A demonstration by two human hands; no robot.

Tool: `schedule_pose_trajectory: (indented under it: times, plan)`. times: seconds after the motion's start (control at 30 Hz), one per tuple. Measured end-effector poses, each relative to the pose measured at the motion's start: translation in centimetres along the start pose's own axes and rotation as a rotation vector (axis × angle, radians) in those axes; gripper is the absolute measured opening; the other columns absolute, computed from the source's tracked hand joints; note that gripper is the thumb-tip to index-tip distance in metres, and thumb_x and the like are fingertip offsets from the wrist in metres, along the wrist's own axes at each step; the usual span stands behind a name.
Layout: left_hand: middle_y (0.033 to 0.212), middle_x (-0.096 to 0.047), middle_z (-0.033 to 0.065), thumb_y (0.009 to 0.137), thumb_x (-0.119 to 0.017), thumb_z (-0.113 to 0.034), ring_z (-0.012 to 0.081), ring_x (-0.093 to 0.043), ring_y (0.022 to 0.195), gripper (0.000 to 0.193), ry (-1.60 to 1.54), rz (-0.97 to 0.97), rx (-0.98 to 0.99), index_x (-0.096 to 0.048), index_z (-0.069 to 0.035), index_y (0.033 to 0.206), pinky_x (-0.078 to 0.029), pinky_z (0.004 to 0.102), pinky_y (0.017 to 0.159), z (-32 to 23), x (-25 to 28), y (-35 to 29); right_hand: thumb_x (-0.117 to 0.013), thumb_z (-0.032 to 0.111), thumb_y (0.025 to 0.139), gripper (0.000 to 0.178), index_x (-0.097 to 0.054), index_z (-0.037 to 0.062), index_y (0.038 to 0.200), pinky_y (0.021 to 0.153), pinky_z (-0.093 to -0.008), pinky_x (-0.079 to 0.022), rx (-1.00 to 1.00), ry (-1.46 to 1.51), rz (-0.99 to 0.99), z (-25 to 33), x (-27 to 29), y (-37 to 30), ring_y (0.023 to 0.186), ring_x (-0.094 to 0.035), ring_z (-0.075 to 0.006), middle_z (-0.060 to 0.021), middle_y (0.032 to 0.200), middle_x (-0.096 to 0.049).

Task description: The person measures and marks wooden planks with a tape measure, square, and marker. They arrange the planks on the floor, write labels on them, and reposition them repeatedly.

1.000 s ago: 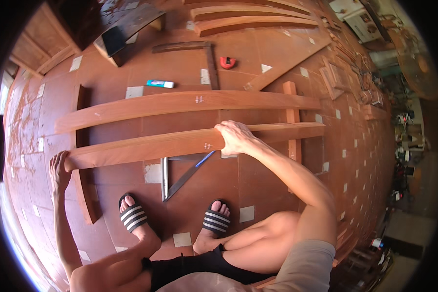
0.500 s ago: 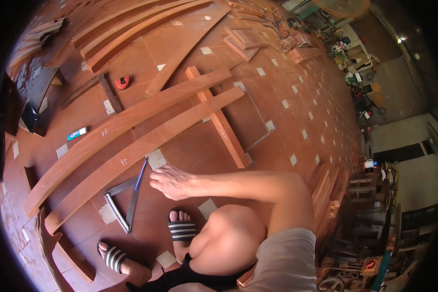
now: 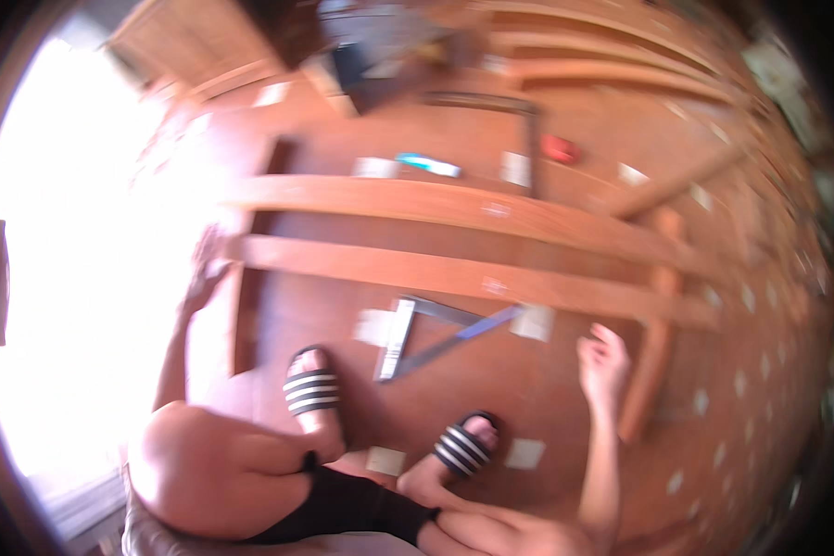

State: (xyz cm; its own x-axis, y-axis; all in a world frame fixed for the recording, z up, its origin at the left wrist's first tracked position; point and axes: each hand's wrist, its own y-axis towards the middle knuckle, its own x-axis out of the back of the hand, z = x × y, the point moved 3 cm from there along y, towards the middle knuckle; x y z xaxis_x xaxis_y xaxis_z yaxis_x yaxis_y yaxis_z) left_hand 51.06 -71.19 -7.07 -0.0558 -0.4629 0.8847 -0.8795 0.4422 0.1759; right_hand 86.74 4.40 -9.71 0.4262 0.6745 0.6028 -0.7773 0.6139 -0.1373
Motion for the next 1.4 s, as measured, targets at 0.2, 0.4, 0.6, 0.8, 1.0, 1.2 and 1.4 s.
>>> schedule_pose_trajectory:
  times: [0.2, 0.4, 0.6, 0.8, 1.0, 1.2, 1.4]
  plan:
    - [0.161, -0.053, 0.0248, 0.096, -0.082, -0.027, 0.043, -0.049, 0.149, 0.077, 0.166, -0.143, 0.621, -0.049, -0.007, 0.163, -0.038, 0.0541, 0.124, 11.5, -0.8, -10.2, -0.075, 0.036, 0.102, 0.06, -0.059, 0.003, 0.149, 0.103, -0.0397, -0.053, -0.424, 0.272, -0.19, -1.7, 2.1, 3.2, 0.12, -0.067, -0.0247, -0.0114, 0.134, -0.069]
    - [0.144, -0.065, 0.024, 0.095, -0.08, -0.027, 0.0363, -0.062, 0.131, 0.069, -0.068, -0.094, 0.57, -0.057, -0.002, 0.155, -0.048, 0.046, 0.114, 18.3, -2.2, -10.7, -0.077, 0.037, 0.1, 0.058, -0.061, 0.0045, 0.145, 0.104, -0.0409, -0.054, -0.575, 0.543, -0.28, 0.4, 0.5, 6.7, 0.119, -0.067, -0.0245, -0.0102, 0.134, -0.069]
    - [0.125, -0.073, 0.0135, 0.101, -0.071, -0.047, 0.0245, -0.068, 0.108, 0.058, -0.448, -0.027, 0.905, -0.068, -0.005, 0.141, -0.056, 0.0379, 0.089, 9.9, -0.7, -3.6, -0.079, 0.037, 0.097, 0.056, -0.062, 0.006, 0.141, 0.105, -0.0421, -0.055, -0.692, 0.638, -0.382, 3.4, -1.1, 9.0, 0.119, -0.067, -0.0243, -0.0091, 0.134, -0.068]
    - [0.103, -0.077, 0.0057, 0.104, -0.068, -0.058, 0.0156, -0.07, 0.091, 0.057, -0.488, -0.13, 0.862, -0.079, -0.004, 0.121, -0.056, 0.0304, 0.072, 4.3, 0.5, -0.4, -0.08, 0.037, 0.095, 0.055, -0.064, 0.0074, 0.138, 0.105, -0.0433, -0.055, -0.834, 0.675, -0.519, 3.8, -1.1, 8.8, 0.118, -0.066, -0.0242, -0.008, 0.134, -0.068]
    - [0.107, -0.075, 0.0097, 0.098, -0.076, -0.043, 0.0188, -0.069, 0.096, 0.047, -0.489, -0.126, 1.043, -0.077, -0.005, 0.124, -0.053, 0.0337, 0.085, 3.3, 2.0, -2.5, -0.082, 0.027, 0.093, 0.052, -0.064, 0.0037, 0.136, 0.106, -0.0481, -0.059, -0.587, 1.307, -0.42, -5.5, 0.9, 4.7, 0.123, -0.067, -0.0265, -0.0095, 0.134, -0.069]
    - [0.122, -0.067, -0.0108, 0.103, -0.066, -0.063, 0.0075, -0.057, 0.106, 0.053, -0.834, -0.073, 1.03, -0.064, -0.026, 0.141, -0.044, 0.0365, 0.093, 6.7, -0.1, -6.9, -0.075, 0.029, 0.1, 0.06, -0.057, -0.0032, 0.148, 0.116, -0.0511, -0.054, -0.427, 1.405, -0.232, -7.1, -0.4, 2.1, 0.137, -0.062, -0.0321, -0.0176, 0.151, -0.064]
    - [0.17, -0.043, 0.0022, 0.107, -0.06, -0.063, 0.0263, -0.046, 0.15, 0.075, -0.99, -0.137, 1.038, -0.04, -0.027, 0.169, -0.033, 0.047, 0.123, 16.4, -2.0, -10.9, -0.081, 0.03, 0.098, 0.026, -0.074, 0.0115, 0.114, 0.105, -0.0466, -0.053, -0.563, 1.372, -0.308, -4.0, -1.6, -0.9, 0.114, -0.067, -0.024, -0.0065, 0.114, -0.075]
